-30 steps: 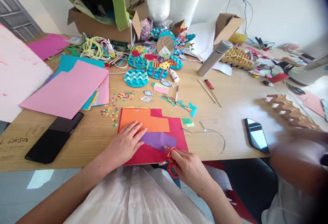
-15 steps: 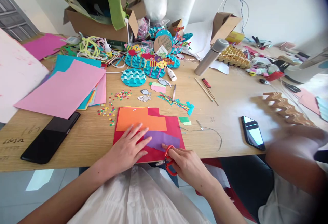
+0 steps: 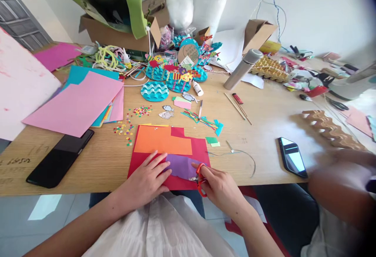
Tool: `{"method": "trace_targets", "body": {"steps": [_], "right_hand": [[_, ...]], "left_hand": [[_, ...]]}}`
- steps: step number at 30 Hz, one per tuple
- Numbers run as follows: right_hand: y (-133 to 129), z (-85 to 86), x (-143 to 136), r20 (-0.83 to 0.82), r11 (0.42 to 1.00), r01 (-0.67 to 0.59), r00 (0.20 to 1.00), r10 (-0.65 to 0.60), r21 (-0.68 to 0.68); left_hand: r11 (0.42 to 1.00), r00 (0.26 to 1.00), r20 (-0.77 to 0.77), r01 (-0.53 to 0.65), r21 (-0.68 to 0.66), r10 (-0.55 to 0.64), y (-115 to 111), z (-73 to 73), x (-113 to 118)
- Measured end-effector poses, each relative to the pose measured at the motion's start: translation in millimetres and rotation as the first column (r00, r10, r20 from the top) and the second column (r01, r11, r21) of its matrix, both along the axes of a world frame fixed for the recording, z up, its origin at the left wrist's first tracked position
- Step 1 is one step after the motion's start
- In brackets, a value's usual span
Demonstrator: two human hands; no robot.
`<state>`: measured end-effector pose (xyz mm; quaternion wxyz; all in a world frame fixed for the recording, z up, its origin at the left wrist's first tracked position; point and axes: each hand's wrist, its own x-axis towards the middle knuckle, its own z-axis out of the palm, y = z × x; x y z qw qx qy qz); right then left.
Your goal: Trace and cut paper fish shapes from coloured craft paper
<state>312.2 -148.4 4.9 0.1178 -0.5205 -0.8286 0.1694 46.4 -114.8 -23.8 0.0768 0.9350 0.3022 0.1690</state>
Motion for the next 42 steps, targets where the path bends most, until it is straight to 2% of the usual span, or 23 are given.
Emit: {"method": "trace_targets", "body": {"steps": [4,9,13,17,20,24,26,28,31,33,37,42], "right_hand": [[18,-0.4,-8,0.044,0.999,0.037,0.998,-0.038,0.035],[42,-0.6,-22,0.176,1.0,-0.008,0.984,0.01,-0.016],[50,-2.7,-24,0.224,0.999,0.014,0.975,-0.004,-0.045],[50,-6.3,-21,0.16,0.997,0.023,0.987,-0.011,-0.068],[57,-7.2,-16,0.001,0.997,0.053,0.999,-0.053,-0.053],[98,-3.0,-4,-0.257,0.97,0.244,0.937,-0.237,-0.003],[131,-0.2,2,-0.263,0.941,0.337,0.912,-0.316,0.037],[168,1.8,5,-0.159,0.922,0.382,0.916,-0.368,0.066],[215,1.5,4,0.095,0.906,0.402,0.905,-0.415,0.132],[237,-1.3,-2,0.154,0.912,0.384,0.901,-0.405,0.146],[257,-9.9,-15,0.182,0.935,0.331,0.919,-0.35,0.129],[259,-12.4,-26,0.196,0.941,0.315,0.922,-0.335,0.124]], "left_hand": [[1.0,1.0,0.011,-0.021,0.012,0.02,-3,-4.6,2],[0.997,1.0,-0.019,-0.004,0.071,0.005,-4,-0.6,2],[0.99,0.997,-0.072,0.012,0.143,-0.001,-4,1.8,0],[0.987,0.997,-0.072,-0.02,0.16,0.032,-9,-1.6,-1],[0.984,0.997,-0.061,-0.041,0.172,0.052,-12,-4.0,-2],[0.985,0.995,-0.089,-0.034,0.169,0.049,-13,-3.5,-3],[0.986,0.993,-0.109,-0.034,0.165,0.052,-13,-2.8,-2],[0.987,0.991,-0.122,-0.034,0.156,0.054,-12,-3.1,-2],[0.991,0.99,-0.136,-0.016,0.132,0.034,-12,-6.1,-3],[0.993,0.988,-0.15,-0.014,0.115,0.032,-12,-9.0,-4],[0.995,0.985,-0.161,-0.038,0.091,0.052,-15,-12.8,-5],[0.996,0.989,-0.139,-0.047,0.079,0.058,-17,-12.0,-4]]}}
